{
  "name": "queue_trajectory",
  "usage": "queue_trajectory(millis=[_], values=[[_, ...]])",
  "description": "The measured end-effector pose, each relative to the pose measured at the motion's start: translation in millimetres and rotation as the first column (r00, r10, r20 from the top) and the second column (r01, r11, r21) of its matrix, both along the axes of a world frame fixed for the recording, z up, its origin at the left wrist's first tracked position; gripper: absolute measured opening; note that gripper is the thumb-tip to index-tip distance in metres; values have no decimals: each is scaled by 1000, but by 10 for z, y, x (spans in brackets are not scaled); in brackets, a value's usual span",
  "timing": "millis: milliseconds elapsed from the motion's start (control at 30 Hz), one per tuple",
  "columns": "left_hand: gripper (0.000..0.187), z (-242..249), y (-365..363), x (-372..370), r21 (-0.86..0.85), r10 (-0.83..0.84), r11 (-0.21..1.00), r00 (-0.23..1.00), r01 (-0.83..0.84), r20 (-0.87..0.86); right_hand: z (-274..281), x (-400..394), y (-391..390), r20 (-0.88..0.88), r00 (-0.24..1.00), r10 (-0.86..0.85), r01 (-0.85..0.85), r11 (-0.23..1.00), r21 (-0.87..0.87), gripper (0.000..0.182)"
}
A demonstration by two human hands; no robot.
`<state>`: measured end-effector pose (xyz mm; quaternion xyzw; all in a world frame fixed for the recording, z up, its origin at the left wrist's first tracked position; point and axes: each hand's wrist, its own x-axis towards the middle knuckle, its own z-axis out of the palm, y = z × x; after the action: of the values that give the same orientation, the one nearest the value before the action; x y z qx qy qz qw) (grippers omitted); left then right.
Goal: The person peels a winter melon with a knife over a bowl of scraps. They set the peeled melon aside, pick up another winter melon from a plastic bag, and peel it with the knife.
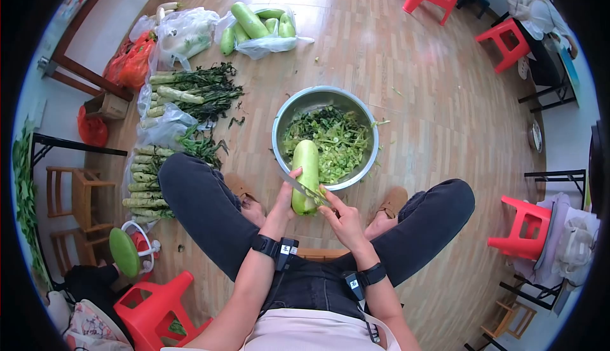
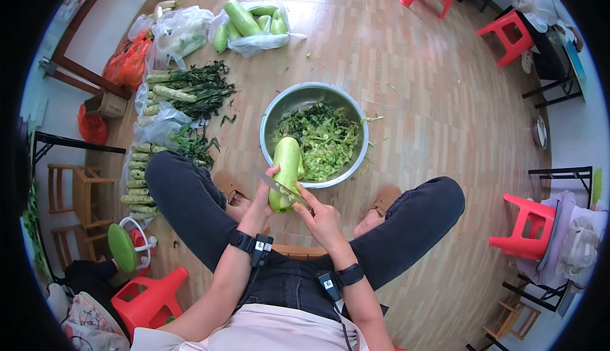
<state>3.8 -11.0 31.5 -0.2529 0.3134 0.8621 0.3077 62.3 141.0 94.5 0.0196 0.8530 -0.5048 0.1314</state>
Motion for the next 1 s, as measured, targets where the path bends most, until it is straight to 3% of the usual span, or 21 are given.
queue_trajectory(millis=[467, 867, 967, 1000], values=[[53, -31, 17, -6, -11, -100, 995, 995, 101, 19, 102, -25, 100, 15, 987, 157, -158, 980, 123, 39], [52, 8, 60, 13, -2, -35, 999, 999, 35, 14, -42, -23, -75, -120, 993, -18, 39, 984, 174, 33], [52, 27, 90, 6, -33, 27, 999, 1000, -26, 10, -200, 1, -123, -117, 989, -87, 100, 988, 114, 32], [52, -1, 95, -9, -41, 37, 998, 999, -36, 25, -257, -3, -152, 73, 975, -211, 222, 951, -215, 33]])
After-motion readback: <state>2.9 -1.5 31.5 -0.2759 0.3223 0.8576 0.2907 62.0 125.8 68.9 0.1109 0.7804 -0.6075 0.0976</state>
